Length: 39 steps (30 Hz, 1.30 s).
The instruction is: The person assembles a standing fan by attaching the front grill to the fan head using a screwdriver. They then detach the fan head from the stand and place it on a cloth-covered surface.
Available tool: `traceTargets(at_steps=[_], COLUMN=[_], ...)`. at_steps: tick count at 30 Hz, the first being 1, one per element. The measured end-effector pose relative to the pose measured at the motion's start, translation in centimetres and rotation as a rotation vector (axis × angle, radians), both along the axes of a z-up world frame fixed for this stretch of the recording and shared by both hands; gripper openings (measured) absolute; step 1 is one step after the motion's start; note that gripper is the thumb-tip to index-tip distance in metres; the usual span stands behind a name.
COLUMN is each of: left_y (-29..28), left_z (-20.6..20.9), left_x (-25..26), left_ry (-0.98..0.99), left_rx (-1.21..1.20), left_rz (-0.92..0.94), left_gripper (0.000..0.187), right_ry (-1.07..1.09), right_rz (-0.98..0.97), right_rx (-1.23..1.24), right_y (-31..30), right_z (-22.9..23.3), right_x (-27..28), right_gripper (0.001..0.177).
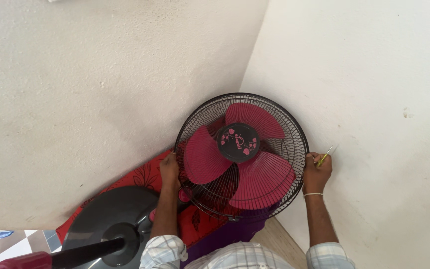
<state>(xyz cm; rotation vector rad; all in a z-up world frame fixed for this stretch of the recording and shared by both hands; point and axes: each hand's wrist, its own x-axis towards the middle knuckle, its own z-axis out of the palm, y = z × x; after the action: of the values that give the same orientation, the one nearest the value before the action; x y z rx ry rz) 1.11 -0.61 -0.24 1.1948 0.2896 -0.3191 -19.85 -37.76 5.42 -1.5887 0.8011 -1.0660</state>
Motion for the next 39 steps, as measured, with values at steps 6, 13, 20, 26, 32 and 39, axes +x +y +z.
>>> traceTargets(at_steps=[6,13,20,26,32,39], left_y=[0.0,0.2,0.4,0.6,1.3,1.9], left_z=[1.3,3.2,2.8,1.6,-0.4,-0.1], left_x=[0.0,-0.1,0.0,-0.1,0.3,-0.1], left_ry=[0.061,0.200,0.198,0.144,0.118,0.061], left_rx=[-0.062,-0.111,-0.120,-0.133,-0.239,-0.141], left_rz=[0.000,-0.018,-0.020,-0.067,-0.107,-0.177], left_gripper=[0.037,0.039,0.039,0.041,0.039,0.042], right_ry=[0.006,0.038,-0.072,-0.079,0.048,0.242], right_rz=[0.057,0.070,0.116,0.101,0.082,0.085], right_rx=[-0.088,0.036,0.111,0.045,-0.194,-0.388], right_y=[-0.8,-1.6,-1.9,-1.9,-1.8,-1.9], right_z=[0.1,0.0,-0.8,-1.0,-0.3,1.1], right_x=[0.3,0.6,0.9,0.8,0.7,0.0], right_gripper=[0.024,0.025,0.027,0.026,0.024,0.018])
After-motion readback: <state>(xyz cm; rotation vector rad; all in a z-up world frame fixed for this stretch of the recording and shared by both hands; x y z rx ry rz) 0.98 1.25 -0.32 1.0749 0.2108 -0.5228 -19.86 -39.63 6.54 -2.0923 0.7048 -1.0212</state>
